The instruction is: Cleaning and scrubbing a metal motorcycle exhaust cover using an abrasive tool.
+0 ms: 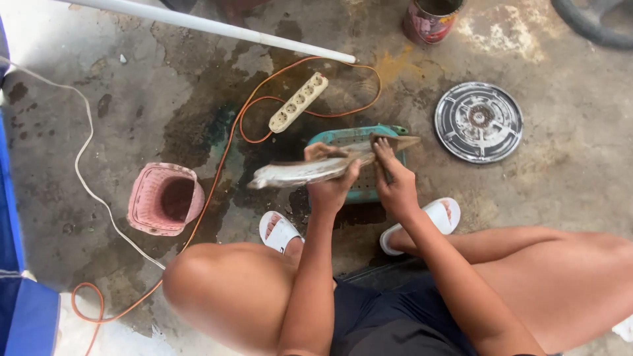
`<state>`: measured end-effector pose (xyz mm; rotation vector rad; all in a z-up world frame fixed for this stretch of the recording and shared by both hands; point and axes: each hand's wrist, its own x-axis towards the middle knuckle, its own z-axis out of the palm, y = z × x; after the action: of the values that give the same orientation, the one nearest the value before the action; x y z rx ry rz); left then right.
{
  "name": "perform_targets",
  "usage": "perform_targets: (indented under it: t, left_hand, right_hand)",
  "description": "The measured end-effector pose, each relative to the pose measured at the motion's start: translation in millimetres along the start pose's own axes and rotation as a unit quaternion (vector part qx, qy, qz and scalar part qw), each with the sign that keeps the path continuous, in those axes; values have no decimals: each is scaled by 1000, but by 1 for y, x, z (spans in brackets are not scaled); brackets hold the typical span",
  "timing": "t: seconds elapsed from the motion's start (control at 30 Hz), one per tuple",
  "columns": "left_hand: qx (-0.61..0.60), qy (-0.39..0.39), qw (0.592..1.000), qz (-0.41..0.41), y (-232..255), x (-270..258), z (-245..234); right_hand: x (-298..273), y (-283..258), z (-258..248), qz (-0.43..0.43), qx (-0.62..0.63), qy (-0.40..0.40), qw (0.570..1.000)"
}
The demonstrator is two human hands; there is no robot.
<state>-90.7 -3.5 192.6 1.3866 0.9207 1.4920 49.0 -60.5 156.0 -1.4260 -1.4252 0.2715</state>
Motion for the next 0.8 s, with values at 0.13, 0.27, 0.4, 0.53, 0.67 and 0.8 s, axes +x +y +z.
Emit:
perform_targets:
  t: [0.13, 0.27, 0.4, 0.53, 0.67, 0.8]
  left_hand:
    - [-39, 142, 988, -47, -41, -9, -23]
    - [-43, 224, 969, -93, -44, -8, -25]
    - [-149, 213, 953, -154, -42, -12, -13]
    - [-182, 229, 937, -191, -55, -4, -15]
    - [-199, 264, 927, -177, -67, 6, -13]
    - [-179, 208, 948, -163, -44, 7, -9]
  right_hand:
    - [6, -21, 19, -21, 13, -83, 996]
    - [18, 19, 13, -70, -31, -195, 978]
    - [30, 48, 9, 23, -73, -143, 987]
    - [21, 35, 51, 39, -120, -136, 983]
    - [29, -7, 76, -34, -113, -180, 977]
    - [38, 19, 46, -100, -141, -180, 968]
